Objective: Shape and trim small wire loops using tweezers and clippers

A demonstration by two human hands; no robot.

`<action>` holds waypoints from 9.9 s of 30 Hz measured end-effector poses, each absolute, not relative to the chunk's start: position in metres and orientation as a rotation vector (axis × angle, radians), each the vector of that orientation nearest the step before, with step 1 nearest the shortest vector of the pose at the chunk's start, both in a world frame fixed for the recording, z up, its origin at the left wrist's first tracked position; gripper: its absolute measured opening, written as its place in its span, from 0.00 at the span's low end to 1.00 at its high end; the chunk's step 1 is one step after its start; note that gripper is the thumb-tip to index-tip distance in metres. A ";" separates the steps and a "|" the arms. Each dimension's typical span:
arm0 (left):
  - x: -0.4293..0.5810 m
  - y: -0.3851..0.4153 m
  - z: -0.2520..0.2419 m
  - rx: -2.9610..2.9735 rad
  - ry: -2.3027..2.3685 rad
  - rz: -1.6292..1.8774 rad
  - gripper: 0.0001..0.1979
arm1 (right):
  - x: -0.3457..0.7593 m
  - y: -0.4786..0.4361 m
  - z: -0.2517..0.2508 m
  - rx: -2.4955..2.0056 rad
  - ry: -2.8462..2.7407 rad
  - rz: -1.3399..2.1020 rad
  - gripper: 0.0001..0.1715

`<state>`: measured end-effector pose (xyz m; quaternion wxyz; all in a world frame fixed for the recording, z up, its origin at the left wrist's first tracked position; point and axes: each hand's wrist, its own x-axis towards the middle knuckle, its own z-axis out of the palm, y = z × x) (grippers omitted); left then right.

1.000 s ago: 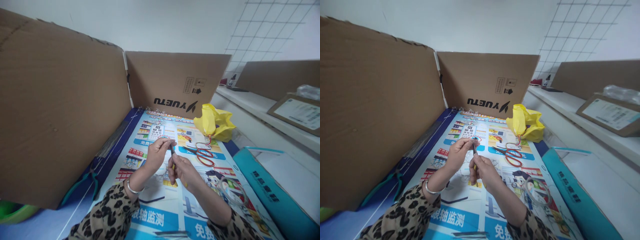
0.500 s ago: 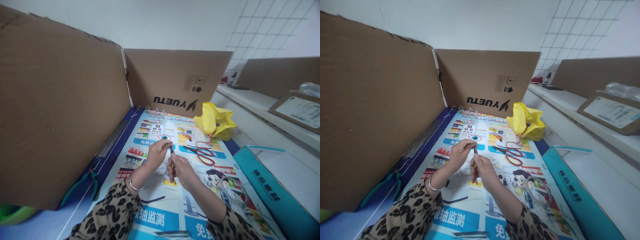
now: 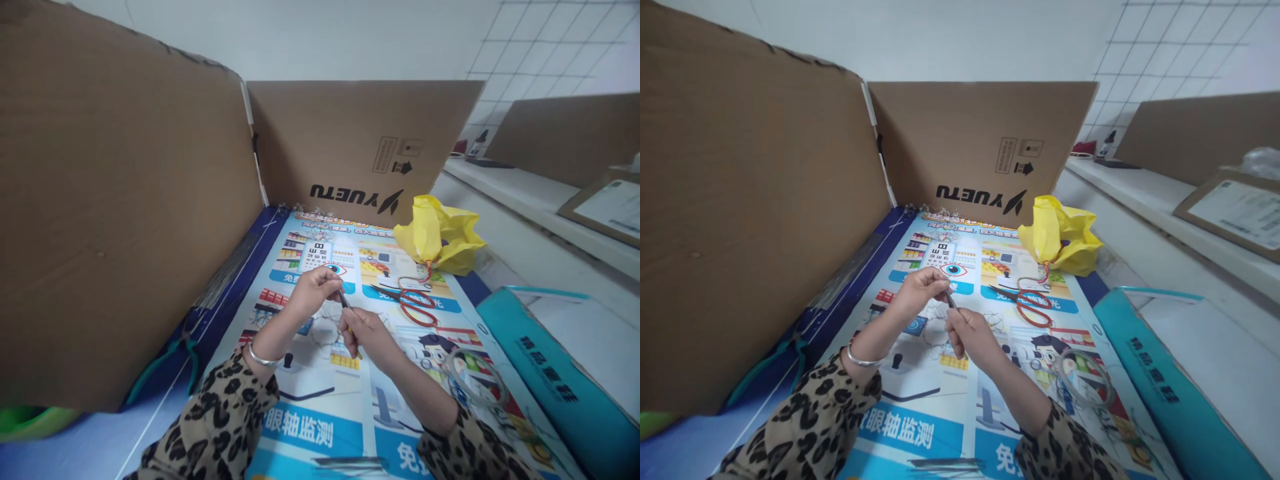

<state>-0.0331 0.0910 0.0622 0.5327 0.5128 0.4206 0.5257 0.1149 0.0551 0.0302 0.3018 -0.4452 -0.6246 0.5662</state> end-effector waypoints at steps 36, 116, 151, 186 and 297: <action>-0.030 0.084 0.049 2.493 1.861 0.498 0.14 | 0.139 0.086 0.020 -1.555 -2.263 0.585 0.21; -0.064 0.094 0.004 1.414 0.940 0.721 0.11 | 0.140 0.084 -0.011 -1.182 -2.414 -0.388 0.19; -0.070 0.097 0.004 1.487 0.896 0.631 0.08 | 0.144 0.086 -0.021 -1.138 -2.330 -0.100 0.16; -0.065 0.094 0.003 1.515 1.071 0.773 0.11 | 0.144 0.079 0.010 -1.118 -2.623 -0.622 0.15; -0.073 0.099 0.000 1.443 0.790 0.620 0.13 | 0.151 0.066 0.035 -1.233 -2.740 -0.397 0.21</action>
